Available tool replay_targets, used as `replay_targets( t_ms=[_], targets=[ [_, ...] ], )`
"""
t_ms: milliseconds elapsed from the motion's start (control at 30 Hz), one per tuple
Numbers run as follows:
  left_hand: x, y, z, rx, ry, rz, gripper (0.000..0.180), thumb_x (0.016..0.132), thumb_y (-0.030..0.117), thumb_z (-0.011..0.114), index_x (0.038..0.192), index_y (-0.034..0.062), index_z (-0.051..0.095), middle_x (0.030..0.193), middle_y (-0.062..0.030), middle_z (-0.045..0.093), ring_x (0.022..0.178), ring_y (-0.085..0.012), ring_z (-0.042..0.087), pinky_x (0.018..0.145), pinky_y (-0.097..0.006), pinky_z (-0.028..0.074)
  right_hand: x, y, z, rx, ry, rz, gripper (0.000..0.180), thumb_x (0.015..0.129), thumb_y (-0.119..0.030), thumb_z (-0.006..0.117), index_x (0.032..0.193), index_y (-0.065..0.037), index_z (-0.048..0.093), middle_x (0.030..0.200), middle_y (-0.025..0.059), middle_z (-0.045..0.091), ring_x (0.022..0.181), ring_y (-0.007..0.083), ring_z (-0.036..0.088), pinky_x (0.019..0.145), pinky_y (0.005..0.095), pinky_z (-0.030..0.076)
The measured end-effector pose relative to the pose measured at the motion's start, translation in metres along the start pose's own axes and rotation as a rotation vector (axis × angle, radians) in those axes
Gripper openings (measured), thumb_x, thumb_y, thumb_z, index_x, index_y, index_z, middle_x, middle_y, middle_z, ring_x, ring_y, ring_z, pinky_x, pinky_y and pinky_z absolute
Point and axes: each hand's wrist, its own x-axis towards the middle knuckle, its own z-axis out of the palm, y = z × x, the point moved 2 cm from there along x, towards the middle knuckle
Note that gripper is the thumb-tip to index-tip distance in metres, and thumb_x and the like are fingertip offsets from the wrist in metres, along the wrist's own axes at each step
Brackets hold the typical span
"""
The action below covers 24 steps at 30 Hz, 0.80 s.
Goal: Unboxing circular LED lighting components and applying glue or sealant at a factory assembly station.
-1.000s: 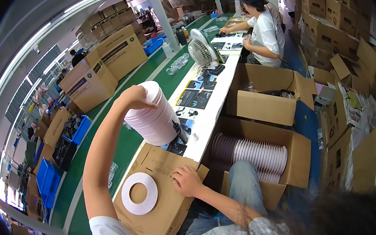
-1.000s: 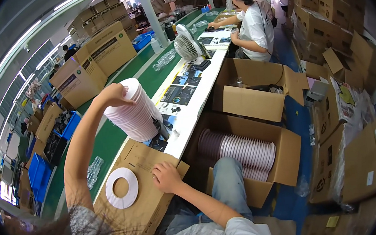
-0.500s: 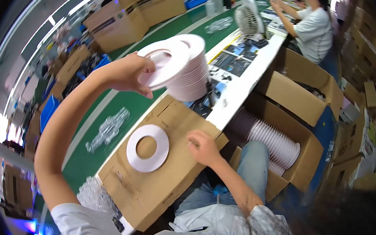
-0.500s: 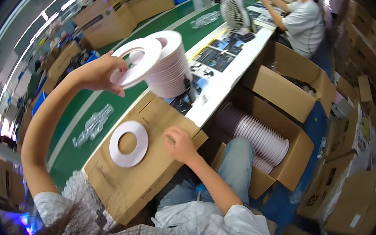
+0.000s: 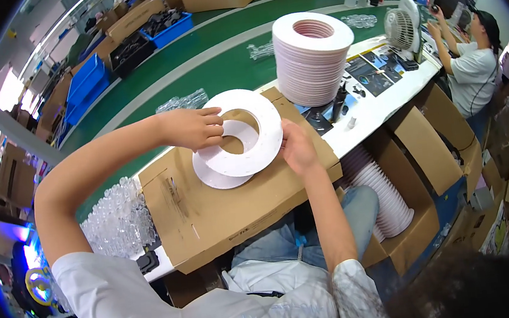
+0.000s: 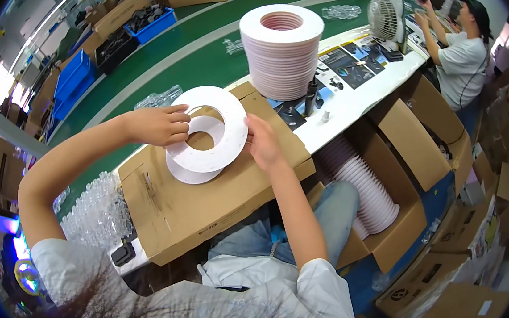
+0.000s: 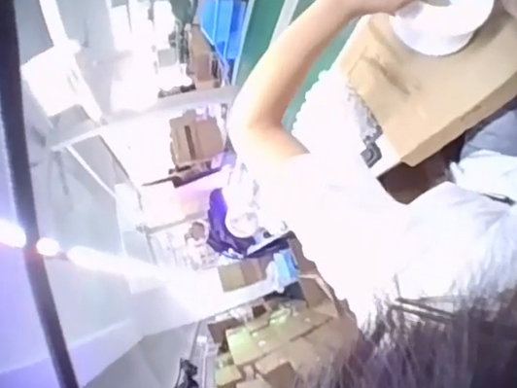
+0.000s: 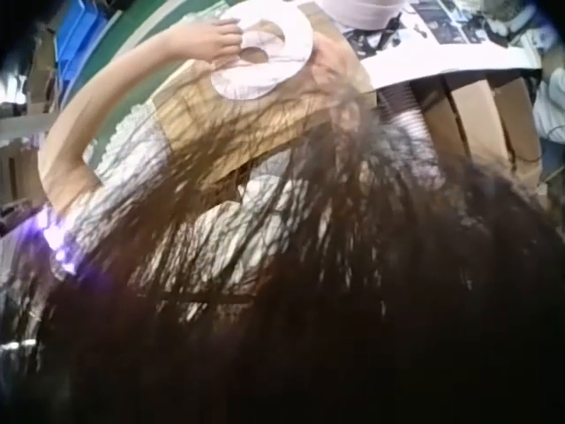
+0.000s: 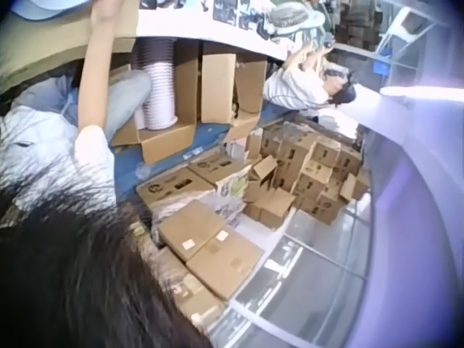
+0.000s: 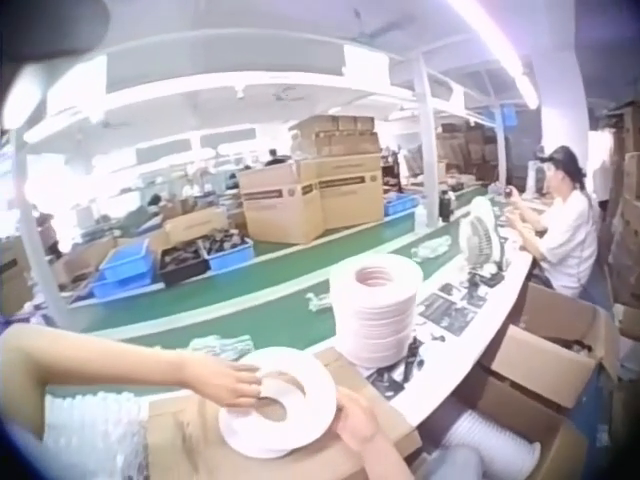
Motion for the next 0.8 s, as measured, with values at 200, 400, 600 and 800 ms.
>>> replay_targets(
  t_ms=[200,400,600,800],
  targets=[
    [-0.017,0.0,0.045,0.008,0.101,0.092,0.005,0.076,0.009,0.054,0.08,0.0055,0.052,0.085,-0.0072,0.053,0.1,-0.0265,0.052,0.104,-0.043,0.037,-0.009,0.02,0.017,-0.508,0.104,0.117,0.03,0.084,-0.007,0.058,0.111,0.004,0.054,0.092,0.0079,0.063,0.078,0.0136,0.063,0.062,0.0257,0.053],
    [-0.024,0.001,0.071,0.028,0.12,0.188,0.006,0.079,0.011,0.052,0.078,0.0048,0.051,0.09,-0.0106,0.053,0.104,-0.0295,0.052,0.099,-0.043,0.041,-0.019,0.022,0.028,-1.116,0.125,0.168,0.032,0.078,-0.022,0.064,0.092,0.007,0.06,0.073,0.013,0.064,0.057,0.0224,0.063,0.055,0.0336,0.052],
    [-0.025,-0.004,0.087,-0.018,0.146,0.236,0.007,0.082,0.012,0.049,0.084,0.0056,0.051,0.093,-0.0113,0.054,0.106,-0.0295,0.052,0.091,-0.039,0.045,-0.028,0.015,0.066,-1.983,0.315,-0.289,0.041,0.069,-0.035,0.071,0.092,-0.002,0.063,0.081,0.0122,0.062,0.076,0.0312,0.061,0.075,0.0453,0.048],
    [-0.019,-0.011,0.071,0.112,0.172,0.225,0.006,0.081,0.012,0.051,0.084,0.0074,0.052,0.103,-0.0103,0.057,0.11,-0.0267,0.051,0.088,-0.037,0.044,-0.027,0.041,0.094,-1.97,-0.477,-0.418,0.052,0.067,-0.034,0.072,0.106,-0.003,0.055,0.102,0.0137,0.058,0.103,0.0271,0.052,0.101,0.0481,0.026]
  ],
)
